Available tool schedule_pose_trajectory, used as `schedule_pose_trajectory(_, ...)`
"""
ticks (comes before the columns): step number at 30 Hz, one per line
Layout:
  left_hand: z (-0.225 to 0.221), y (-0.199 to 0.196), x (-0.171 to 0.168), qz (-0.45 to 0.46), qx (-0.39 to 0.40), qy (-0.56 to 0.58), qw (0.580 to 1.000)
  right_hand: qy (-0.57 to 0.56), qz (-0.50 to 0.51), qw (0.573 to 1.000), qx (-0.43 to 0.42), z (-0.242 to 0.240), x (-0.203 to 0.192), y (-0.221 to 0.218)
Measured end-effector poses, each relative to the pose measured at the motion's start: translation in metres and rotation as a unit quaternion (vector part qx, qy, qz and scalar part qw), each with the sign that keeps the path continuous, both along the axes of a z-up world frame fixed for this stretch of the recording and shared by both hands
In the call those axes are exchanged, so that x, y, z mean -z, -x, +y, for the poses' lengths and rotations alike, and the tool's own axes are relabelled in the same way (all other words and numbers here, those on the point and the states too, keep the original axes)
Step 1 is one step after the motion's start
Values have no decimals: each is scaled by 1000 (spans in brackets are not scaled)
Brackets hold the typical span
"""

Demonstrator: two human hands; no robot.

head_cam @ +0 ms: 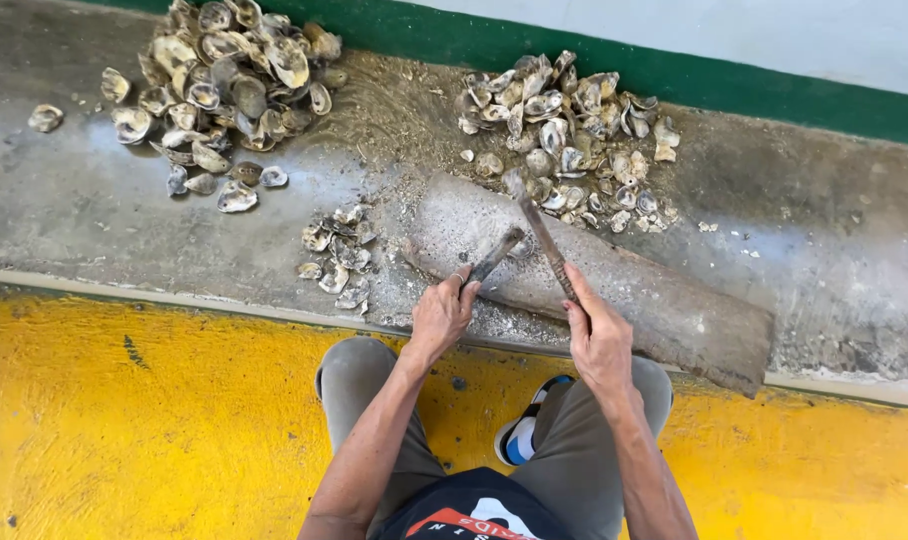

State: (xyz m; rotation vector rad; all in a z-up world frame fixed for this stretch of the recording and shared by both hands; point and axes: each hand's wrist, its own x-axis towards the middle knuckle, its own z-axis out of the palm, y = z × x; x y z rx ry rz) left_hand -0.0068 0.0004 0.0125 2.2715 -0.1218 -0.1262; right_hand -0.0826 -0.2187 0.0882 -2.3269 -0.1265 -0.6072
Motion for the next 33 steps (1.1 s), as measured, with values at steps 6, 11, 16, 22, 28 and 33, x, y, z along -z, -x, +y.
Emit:
schedule_pose_trajectory(6, 1, -4, 8, 9, 5, 20, 1000, 130, 259, 955, 69, 2, 37, -15)
schedule_pose_trajectory(11, 0, -7, 11, -38, 5, 14, 999, 29, 13, 999, -9, -1, 24, -8)
schedule_pose_trajectory(16, 2, -1, -11, 67, 5, 16, 998, -37, -61, 997, -11, -8, 38, -4)
schedule_pose_trajectory(22, -2, -12, 12, -93, 16, 14, 995, 76, 98, 991, 46, -3, 46, -18)
schedule_pose_trajectory(28, -1, -3, -3, -25, 4, 21, 999, 41, 64, 997, 23, 2, 48, -13)
schedule_pose_trajectory(33, -4, -3, -2, -6, 5, -32, 999, 27, -11, 998, -61, 2, 48, -10)
